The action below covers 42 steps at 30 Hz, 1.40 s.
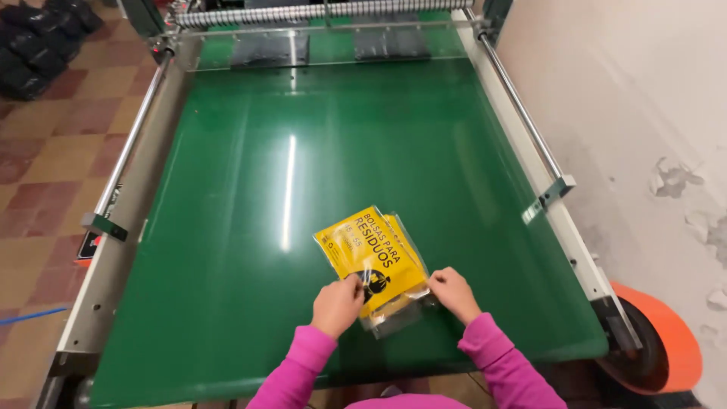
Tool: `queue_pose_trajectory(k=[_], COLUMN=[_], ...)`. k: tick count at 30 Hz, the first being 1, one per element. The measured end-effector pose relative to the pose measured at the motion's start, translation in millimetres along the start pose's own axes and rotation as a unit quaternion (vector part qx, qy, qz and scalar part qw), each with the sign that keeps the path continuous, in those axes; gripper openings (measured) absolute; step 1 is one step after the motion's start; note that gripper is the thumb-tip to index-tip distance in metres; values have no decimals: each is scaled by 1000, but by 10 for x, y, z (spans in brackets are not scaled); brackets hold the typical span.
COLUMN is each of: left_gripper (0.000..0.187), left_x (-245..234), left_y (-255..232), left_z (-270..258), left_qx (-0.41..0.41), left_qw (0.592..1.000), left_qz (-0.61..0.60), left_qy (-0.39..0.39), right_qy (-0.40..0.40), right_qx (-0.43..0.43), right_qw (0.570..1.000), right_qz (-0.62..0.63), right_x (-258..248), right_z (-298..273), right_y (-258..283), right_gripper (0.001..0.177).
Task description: Folding black plastic garbage bags, inserting them into printed plastic sleeves, and sealing the sleeves using a heat sealer.
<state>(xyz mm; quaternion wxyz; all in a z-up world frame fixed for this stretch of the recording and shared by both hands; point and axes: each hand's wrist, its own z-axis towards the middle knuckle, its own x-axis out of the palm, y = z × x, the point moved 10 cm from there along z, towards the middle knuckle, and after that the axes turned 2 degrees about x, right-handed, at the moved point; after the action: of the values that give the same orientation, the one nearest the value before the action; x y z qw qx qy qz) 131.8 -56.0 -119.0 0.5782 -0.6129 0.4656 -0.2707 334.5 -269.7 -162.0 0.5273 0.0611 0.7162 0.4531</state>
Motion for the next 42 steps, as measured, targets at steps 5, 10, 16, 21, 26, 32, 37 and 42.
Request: queue_pose_trajectory(k=[5,10,16,21,26,32,37,42], left_gripper=[48,77,104,106,103,99,87,92], left_x=[284,656,716,729,692,642,667,762], left_y=[-484,-223,-276,-270,-257,-282,-41,-461], left_z=[390,634,507,438,448,422,424,-82], left_qx=[197,165,136,128,126,156,231,326], left_qw=[852,880,879,882,903,914,918,929], left_qz=[447,430,454,453,411,374,315,174], left_qy=[-189,-114,-45,-20,-6,-24,-64,-3], right_qy=[-10,1,-35,-34,3,-2,-160,-261], right_qx=[92,130,185,275,333,300,122,26], right_qw=[996,991,976,940,928,935,974,936], right_qz=[-14,32,108,198,165,188,-108,-234], right_x=[-23,-21,38,114,285,346,-432,-1287], right_z=[-239,-421,-438,-432,-378,-287,-572,-1485], right_y=[-181,-347,-471,-529,-798,-1133,712,2543], right_gripper=[23,27,21,34,25,13,15,11])
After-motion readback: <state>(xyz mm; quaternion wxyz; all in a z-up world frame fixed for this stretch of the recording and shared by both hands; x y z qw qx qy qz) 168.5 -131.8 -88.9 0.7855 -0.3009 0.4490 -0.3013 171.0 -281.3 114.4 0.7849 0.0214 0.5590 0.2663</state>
